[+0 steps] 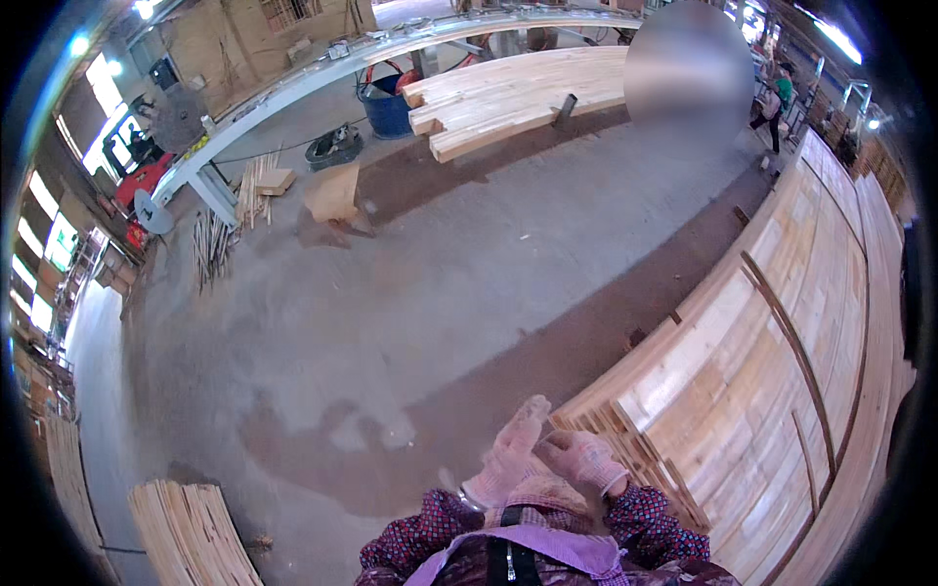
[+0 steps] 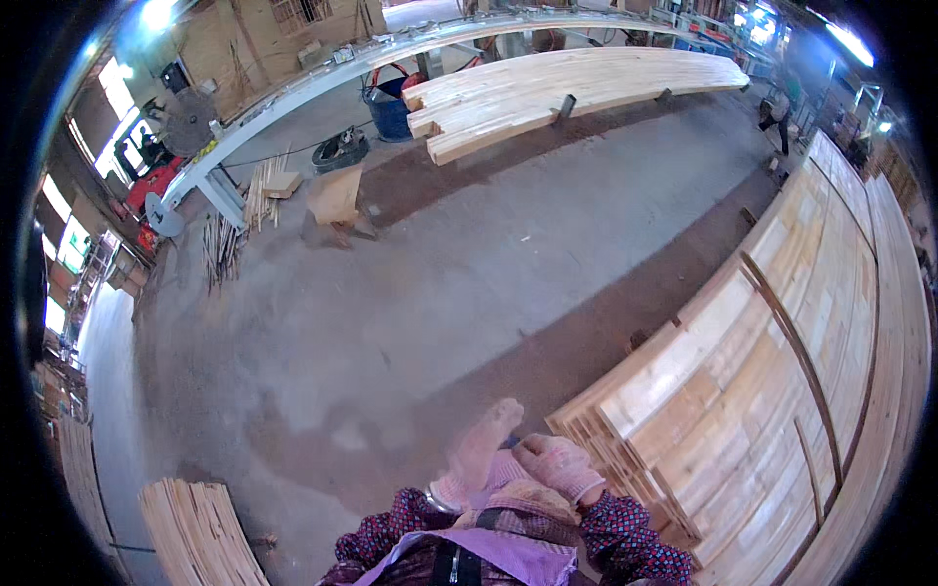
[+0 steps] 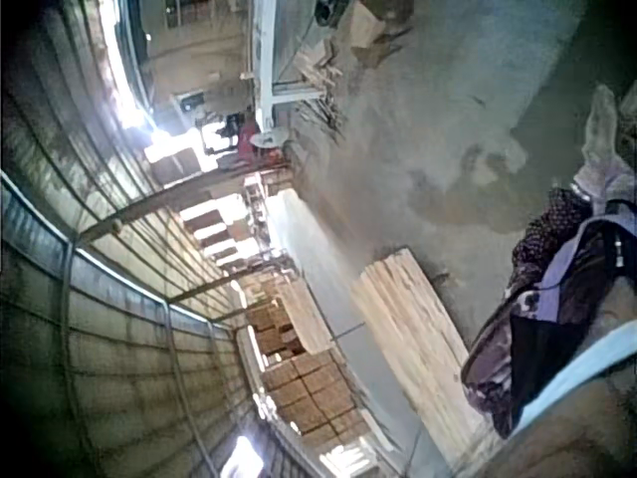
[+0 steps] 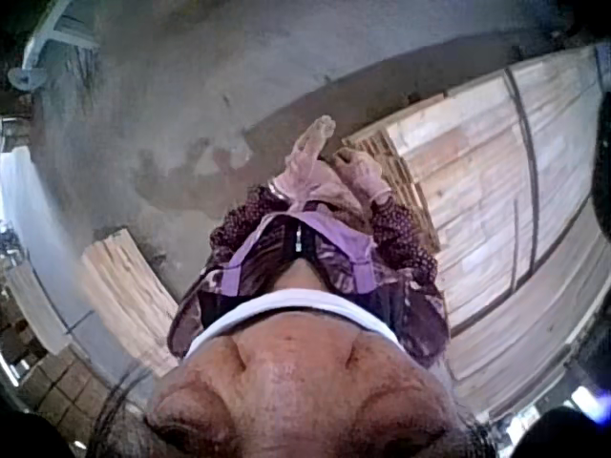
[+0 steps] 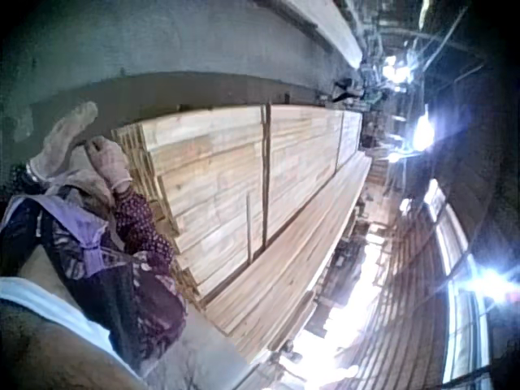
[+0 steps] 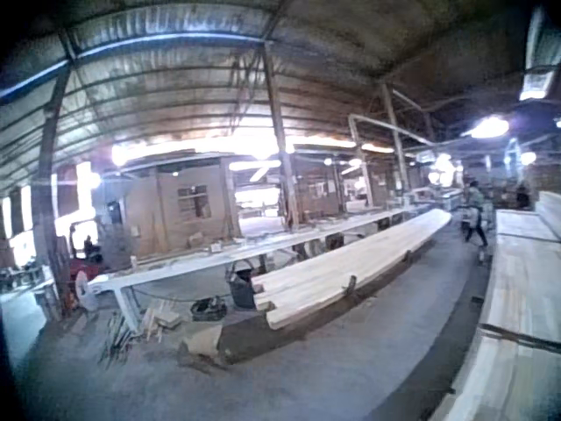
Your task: The person repeatedly picks up long wooden planks from a conveyor and stacks them in a pile on the floor. They handle the planks one at a time, aligning them carefully before placing them down.
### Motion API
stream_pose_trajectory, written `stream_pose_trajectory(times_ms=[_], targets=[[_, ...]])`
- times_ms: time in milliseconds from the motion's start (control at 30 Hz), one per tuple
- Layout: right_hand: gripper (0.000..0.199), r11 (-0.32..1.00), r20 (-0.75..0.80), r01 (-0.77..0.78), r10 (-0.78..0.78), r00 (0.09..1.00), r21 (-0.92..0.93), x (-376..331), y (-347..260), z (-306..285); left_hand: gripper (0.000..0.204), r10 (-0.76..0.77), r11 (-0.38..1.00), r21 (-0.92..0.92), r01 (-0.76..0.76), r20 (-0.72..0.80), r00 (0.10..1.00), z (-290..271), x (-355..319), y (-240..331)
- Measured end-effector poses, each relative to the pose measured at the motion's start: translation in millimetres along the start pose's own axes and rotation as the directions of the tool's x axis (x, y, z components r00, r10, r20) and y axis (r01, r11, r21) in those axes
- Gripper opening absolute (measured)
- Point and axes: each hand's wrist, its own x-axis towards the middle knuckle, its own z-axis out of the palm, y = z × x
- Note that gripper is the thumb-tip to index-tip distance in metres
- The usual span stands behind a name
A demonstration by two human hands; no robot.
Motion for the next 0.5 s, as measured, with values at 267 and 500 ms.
stream_pose_trajectory(times_ms=[267,500], targets=[[0.046,0.996,-0.027,0.017,-0.014,1.0,0.082,198.1,-34.5,-40.2,0.047,-0.112,0.991,-0.082,0.11,-0.018,0.994,-131.8,173.8,25.2],[0.049,0.981,-0.084,0.134,-0.147,0.986,-0.137,395.8,-110.8,-116.1,0.049,0.044,0.819,0.569,-0.073,0.065,0.997,-287.6,304.0,57.2]])
